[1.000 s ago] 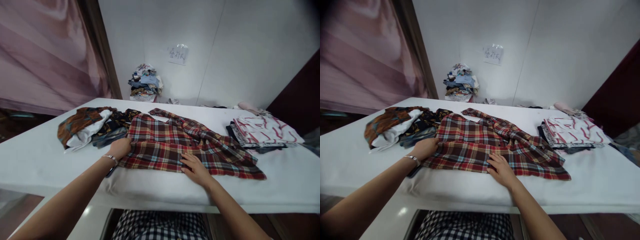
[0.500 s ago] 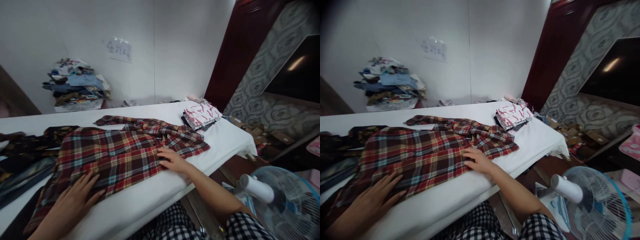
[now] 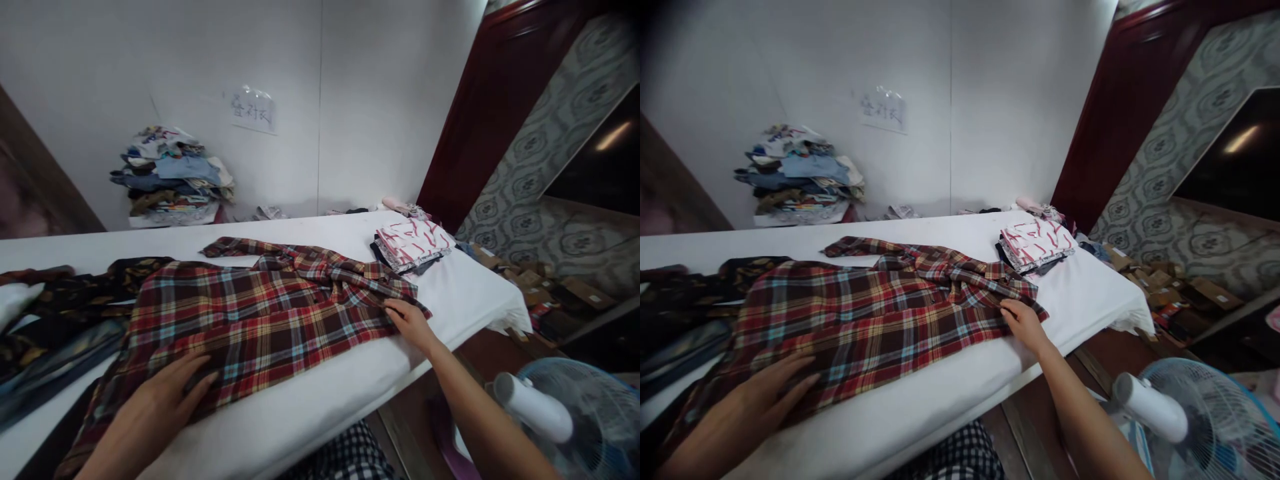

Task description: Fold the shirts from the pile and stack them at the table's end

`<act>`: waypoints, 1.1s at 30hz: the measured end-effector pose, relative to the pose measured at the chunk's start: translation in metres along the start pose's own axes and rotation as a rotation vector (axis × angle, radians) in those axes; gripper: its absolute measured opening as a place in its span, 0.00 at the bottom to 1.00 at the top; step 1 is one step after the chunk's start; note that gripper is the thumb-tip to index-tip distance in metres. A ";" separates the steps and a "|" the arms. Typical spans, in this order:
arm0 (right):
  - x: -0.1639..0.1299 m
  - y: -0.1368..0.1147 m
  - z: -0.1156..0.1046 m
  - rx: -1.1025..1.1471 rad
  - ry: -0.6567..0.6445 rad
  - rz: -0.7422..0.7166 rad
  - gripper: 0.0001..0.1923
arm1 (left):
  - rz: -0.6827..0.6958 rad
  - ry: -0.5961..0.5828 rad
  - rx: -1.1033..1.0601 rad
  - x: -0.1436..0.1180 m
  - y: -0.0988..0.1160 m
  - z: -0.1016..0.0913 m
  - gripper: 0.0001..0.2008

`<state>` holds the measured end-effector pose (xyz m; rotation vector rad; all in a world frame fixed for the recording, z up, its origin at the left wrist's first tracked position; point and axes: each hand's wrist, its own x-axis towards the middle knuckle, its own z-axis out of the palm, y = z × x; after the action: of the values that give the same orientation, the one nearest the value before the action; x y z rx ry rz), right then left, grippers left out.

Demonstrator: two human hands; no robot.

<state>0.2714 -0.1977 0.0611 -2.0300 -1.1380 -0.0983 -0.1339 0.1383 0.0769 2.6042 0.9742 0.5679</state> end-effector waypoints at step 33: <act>0.059 -0.153 0.089 0.174 -0.443 -0.709 0.11 | -0.179 -0.055 -0.802 0.015 0.100 0.052 0.32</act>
<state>0.1662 -0.0541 0.1160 -1.4458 -2.0315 0.1017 -0.0444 0.0688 0.0761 1.7943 0.7410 0.6630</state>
